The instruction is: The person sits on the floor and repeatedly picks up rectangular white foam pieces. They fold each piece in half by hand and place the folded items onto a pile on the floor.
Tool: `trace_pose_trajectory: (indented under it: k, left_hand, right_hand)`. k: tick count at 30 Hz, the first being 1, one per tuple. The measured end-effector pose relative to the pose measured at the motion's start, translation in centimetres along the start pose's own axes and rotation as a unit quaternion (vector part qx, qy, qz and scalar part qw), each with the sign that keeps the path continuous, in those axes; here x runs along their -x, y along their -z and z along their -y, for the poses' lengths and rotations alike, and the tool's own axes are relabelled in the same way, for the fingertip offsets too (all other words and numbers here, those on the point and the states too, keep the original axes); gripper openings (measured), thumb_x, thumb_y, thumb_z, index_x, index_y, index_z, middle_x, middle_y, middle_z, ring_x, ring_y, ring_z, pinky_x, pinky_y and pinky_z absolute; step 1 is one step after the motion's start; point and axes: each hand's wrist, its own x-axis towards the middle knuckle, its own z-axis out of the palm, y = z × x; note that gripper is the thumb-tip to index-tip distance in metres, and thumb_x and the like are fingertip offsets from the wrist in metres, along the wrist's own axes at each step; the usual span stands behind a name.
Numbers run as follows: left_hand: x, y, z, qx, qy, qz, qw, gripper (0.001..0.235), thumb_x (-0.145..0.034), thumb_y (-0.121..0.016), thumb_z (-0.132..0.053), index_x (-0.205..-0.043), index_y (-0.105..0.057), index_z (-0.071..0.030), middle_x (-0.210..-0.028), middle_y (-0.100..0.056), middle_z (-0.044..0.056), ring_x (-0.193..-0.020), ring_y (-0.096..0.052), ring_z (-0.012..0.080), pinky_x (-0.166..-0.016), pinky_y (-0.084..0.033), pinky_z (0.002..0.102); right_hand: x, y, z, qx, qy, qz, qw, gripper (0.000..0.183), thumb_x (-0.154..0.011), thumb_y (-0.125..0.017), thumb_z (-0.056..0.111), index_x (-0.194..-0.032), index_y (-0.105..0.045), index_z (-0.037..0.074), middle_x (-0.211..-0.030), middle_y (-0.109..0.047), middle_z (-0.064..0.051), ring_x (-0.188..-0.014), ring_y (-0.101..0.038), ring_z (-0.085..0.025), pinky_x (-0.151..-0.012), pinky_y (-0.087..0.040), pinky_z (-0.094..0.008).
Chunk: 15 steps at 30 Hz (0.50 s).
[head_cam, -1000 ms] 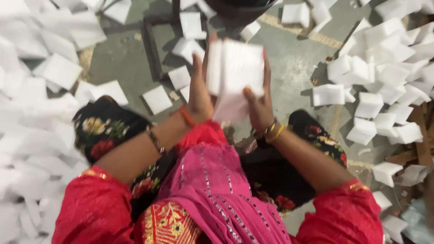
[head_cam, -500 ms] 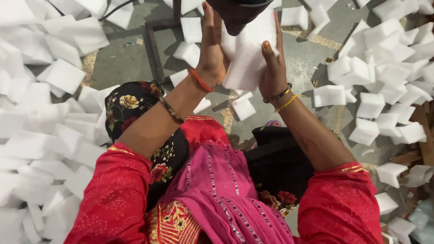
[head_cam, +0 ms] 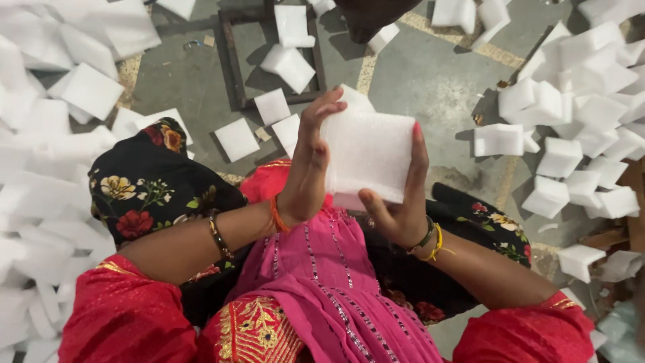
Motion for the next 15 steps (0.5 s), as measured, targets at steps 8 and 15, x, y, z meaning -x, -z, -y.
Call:
trace_pose_trajectory:
  k: [8,15]
  left_hand:
    - [1.2,0.7,-0.6,-0.065,-0.087,0.003,0.994,0.046,-0.119,-0.032,-0.048,-0.148,-0.042,-0.014,-0.162,-0.034,0.015,-0.16,-0.023,0.0372,-0.13,-0.018,0.048]
    - [0.9,1.2,-1.0,-0.114,-0.113,0.018,0.987,0.041,-0.119,-0.035,-0.045,-0.149,-0.039,-0.018,-0.161,-0.035,0.014,-0.159,-0.025,0.0378,-0.13,-0.021,0.049]
  right_hand:
    - [1.8,-0.9,-0.3,-0.077,0.037,-0.005,0.996,0.102,-0.096,-0.072,0.015,-0.166,0.003,0.002,-0.163,-0.027,-0.02,-0.142,-0.048,-0.029,-0.117,-0.047,-0.042]
    - [1.4,-0.5,-0.2,-0.068,0.061,0.01,0.996,0.104,-0.095,-0.074,0.014,-0.165,0.002,0.003,-0.161,-0.029,-0.021,-0.14,-0.049,-0.03,-0.115,-0.048,-0.043]
